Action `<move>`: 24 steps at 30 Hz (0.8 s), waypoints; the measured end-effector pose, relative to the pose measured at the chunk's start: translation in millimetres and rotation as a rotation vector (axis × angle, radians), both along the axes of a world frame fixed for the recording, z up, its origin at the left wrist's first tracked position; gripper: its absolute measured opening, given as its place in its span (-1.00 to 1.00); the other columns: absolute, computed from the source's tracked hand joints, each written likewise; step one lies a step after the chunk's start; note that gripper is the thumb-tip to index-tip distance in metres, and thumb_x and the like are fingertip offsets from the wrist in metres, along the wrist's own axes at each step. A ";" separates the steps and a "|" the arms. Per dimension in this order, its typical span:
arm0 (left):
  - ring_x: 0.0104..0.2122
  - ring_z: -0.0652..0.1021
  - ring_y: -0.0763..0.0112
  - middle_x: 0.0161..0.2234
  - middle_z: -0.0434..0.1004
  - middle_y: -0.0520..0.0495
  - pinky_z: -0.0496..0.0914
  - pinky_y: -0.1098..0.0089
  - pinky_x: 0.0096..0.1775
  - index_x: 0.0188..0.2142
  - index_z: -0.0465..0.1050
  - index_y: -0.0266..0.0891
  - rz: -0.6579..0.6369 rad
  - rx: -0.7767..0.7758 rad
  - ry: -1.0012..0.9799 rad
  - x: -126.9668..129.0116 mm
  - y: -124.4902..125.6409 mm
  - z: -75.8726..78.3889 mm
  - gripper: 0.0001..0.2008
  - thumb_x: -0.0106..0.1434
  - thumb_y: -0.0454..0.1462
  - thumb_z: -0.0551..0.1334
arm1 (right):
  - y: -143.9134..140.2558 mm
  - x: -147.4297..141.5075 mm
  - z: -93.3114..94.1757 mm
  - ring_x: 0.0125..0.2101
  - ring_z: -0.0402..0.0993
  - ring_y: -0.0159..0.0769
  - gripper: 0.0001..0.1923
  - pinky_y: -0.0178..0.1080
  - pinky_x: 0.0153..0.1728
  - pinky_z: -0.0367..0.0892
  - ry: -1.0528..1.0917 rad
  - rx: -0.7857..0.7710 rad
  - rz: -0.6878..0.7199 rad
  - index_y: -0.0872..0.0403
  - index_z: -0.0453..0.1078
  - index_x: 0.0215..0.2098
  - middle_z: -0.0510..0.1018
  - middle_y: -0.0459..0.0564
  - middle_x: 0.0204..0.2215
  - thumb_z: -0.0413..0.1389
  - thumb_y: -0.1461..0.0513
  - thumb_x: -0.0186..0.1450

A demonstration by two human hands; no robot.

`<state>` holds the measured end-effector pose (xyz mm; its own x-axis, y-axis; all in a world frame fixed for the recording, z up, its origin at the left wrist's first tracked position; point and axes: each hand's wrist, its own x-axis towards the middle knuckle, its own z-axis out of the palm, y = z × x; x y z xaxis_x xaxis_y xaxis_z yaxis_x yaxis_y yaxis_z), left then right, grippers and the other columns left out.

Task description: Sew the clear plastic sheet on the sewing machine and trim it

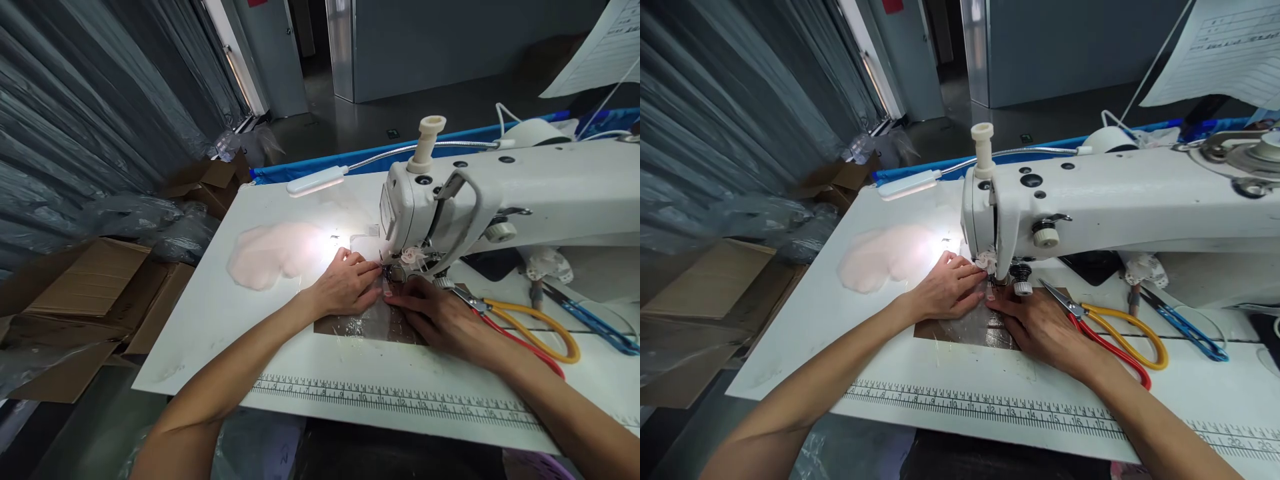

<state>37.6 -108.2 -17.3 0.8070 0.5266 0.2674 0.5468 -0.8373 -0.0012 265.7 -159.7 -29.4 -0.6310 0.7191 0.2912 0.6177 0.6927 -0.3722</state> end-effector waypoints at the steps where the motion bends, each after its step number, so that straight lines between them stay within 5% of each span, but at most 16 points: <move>1: -0.20 0.41 0.20 -0.04 0.49 -0.21 0.22 0.11 -0.15 -0.01 0.42 -0.34 0.003 -0.013 -0.021 -0.6 -0.7 -1.5 -0.62 0.38 -0.13 0.03 | -0.1 -0.1 -0.5 -0.29 0.50 -0.21 -0.63 -0.17 -0.29 0.45 -0.001 0.005 0.000 -0.02 0.43 0.05 0.52 0.08 -0.20 -0.08 0.25 0.36; 12: -0.14 0.42 0.18 -0.08 0.53 -0.16 0.21 0.12 -0.10 -0.01 0.39 -0.26 0.068 -0.163 -0.178 1.0 -4.5 -9.4 -0.66 0.35 -0.12 0.07 | -1.8 -0.7 2.9 -0.36 0.49 -0.23 -0.61 -0.18 -0.37 0.44 -0.018 0.052 -0.019 -0.01 0.45 0.03 0.53 0.10 -0.21 -0.11 0.27 0.36; 24: -0.13 0.42 0.17 -0.07 0.53 -0.16 0.20 0.10 -0.10 -0.03 0.41 -0.28 0.045 -0.105 -0.182 1.7 -4.6 -12.6 -0.67 0.35 -0.13 0.07 | -0.5 -0.2 -1.0 -0.32 0.50 -0.23 -0.62 -0.16 -0.28 0.45 0.020 0.045 -0.015 -0.02 0.47 0.00 0.52 0.09 -0.22 -0.08 0.29 0.34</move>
